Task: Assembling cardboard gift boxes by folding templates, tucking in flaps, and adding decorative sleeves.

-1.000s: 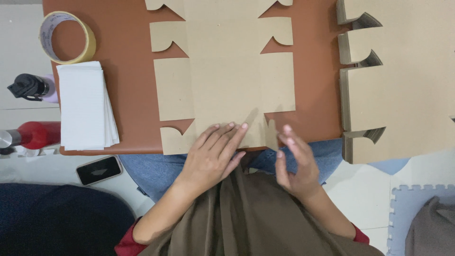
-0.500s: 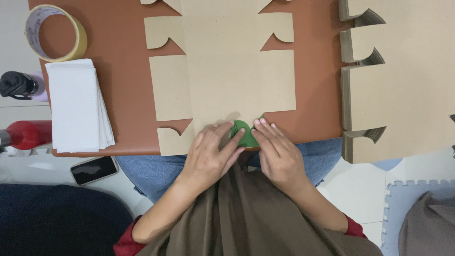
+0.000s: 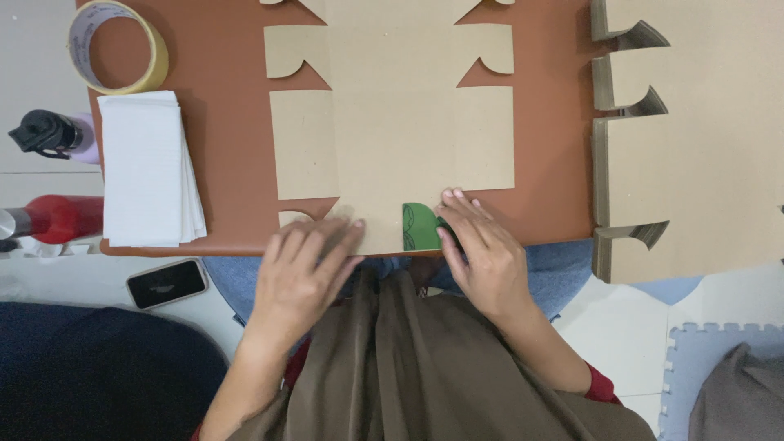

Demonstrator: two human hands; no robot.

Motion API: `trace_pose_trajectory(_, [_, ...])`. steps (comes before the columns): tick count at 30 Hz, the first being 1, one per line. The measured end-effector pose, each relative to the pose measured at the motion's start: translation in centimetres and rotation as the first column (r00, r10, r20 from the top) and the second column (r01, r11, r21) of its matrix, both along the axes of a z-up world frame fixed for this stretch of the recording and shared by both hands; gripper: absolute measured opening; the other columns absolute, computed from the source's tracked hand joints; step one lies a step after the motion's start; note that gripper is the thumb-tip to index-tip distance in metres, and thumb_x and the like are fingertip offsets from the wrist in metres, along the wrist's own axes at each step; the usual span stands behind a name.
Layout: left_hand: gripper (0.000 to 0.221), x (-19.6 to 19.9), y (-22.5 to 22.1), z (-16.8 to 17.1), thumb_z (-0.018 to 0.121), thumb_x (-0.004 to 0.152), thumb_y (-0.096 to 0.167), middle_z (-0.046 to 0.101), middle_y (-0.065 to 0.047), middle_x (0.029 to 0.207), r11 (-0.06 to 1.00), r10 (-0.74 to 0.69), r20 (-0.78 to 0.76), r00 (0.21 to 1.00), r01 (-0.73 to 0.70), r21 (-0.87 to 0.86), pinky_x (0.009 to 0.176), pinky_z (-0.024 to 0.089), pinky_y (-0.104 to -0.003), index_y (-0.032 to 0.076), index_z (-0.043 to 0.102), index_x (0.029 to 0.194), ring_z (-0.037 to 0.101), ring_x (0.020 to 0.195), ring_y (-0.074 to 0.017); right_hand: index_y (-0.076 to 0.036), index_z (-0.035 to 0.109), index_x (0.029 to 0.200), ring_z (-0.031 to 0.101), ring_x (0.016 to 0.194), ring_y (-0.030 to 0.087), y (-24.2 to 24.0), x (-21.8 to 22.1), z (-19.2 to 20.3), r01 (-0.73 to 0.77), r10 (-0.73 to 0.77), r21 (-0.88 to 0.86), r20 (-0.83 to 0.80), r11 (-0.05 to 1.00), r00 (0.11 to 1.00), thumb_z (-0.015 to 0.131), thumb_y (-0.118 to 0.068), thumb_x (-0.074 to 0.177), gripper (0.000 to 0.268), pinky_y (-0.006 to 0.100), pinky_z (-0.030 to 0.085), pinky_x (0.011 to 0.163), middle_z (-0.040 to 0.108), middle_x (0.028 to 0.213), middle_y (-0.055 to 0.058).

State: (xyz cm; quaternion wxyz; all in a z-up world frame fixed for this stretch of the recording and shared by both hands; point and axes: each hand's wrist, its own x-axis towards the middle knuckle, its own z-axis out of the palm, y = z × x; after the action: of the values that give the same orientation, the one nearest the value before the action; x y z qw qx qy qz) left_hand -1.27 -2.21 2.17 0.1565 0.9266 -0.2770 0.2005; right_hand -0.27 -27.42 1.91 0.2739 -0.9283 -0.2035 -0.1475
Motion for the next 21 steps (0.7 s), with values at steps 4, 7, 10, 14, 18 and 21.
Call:
trace_pose_trajectory(4, [0.027, -1.2, 2.9, 1.1, 0.079, 0.088, 0.030, 0.067, -0.007, 0.100, 0.973, 0.188, 0.020, 0.982, -0.189, 0.136, 0.090, 0.051, -0.042, 0.016, 0.077, 0.111, 0.063, 0.088, -0.0242, -0.002, 0.073, 0.114, 0.067, 0.117, 0.033, 0.0, 0.0, 0.0, -0.002, 0.002, -0.016, 0.012, 1.000, 1.000, 0.073, -0.005, 0.092, 0.022, 0.042, 0.053, 0.101, 0.072, 0.122, 0.018])
trace_pose_trajectory(7, [0.032, -1.6, 3.8, 0.0, 0.074, 0.094, 0.032, 0.067, -0.003, 0.099, 0.939, 0.290, 0.190, 0.938, -0.317, 0.131, 0.084, 0.053, -0.037, 0.015, 0.076, 0.122, 0.060, 0.080, -0.0199, -0.004, 0.074, 0.113, 0.068, 0.117, 0.031, 0.1, 0.0, -0.1, 0.009, -0.008, -0.025, 0.030, 1.000, 1.000, 0.074, -0.007, 0.092, 0.022, 0.041, 0.053, 0.101, 0.073, 0.122, 0.016])
trace_pose_trajectory(10, [0.040, -2.0, 2.7, -0.8, 0.071, 0.097, 0.025, 0.053, -0.008, 0.076, 0.945, 0.325, 0.121, 0.938, -0.318, -0.074, 0.067, 0.052, -0.039, 0.002, 0.072, 0.130, 0.052, 0.062, -0.0261, -0.004, 0.075, 0.112, 0.068, 0.116, 0.031, 0.2, 0.0, 0.0, 0.016, -0.015, -0.046, 0.020, 0.999, 1.000, 0.075, -0.008, 0.091, 0.021, 0.041, 0.053, 0.100, 0.074, 0.121, 0.016])
trace_pose_trajectory(14, [0.034, -1.2, -0.4, -0.2, 0.076, 0.090, 0.014, 0.069, -0.010, 0.093, 0.968, 0.116, 0.098, 0.988, -0.090, -0.234, 0.072, 0.056, -0.037, 0.003, 0.073, 0.122, 0.065, 0.073, -0.0250, -0.003, 0.075, 0.109, 0.068, 0.115, 0.032, 0.2, 0.0, 0.1, 0.013, -0.013, -0.024, 0.009, 1.000, 1.000, 0.075, -0.006, 0.091, 0.018, 0.042, 0.053, 0.101, 0.073, 0.121, 0.018])
trace_pose_trajectory(18, [0.025, -0.7, -1.9, -1.0, 0.071, 0.091, 0.009, 0.074, -0.012, 0.105, 0.964, -0.002, 0.138, 0.990, 0.039, -0.263, 0.085, 0.058, -0.038, 0.004, 0.075, 0.116, 0.071, 0.085, -0.0258, -0.004, 0.076, 0.108, 0.068, 0.116, 0.031, 0.2, 0.0, -0.1, 0.017, -0.016, -0.023, 0.013, 1.000, 1.000, 0.075, -0.008, 0.091, 0.017, 0.041, 0.053, 0.101, 0.073, 0.121, 0.016])
trace_pose_trajectory(21, [0.026, -0.6, -1.6, -1.2, 0.071, 0.091, 0.007, 0.075, -0.013, 0.106, 0.970, -0.007, 0.093, 0.996, 0.029, -0.240, 0.088, 0.058, -0.039, 0.002, 0.074, 0.117, 0.071, 0.087, -0.0264, -0.004, 0.076, 0.107, 0.069, 0.116, 0.031, 0.0, 0.1, 0.0, 0.011, -0.011, -0.027, 0.009, 1.000, 1.000, 0.075, -0.008, 0.091, 0.016, 0.041, 0.053, 0.102, 0.074, 0.121, 0.016])
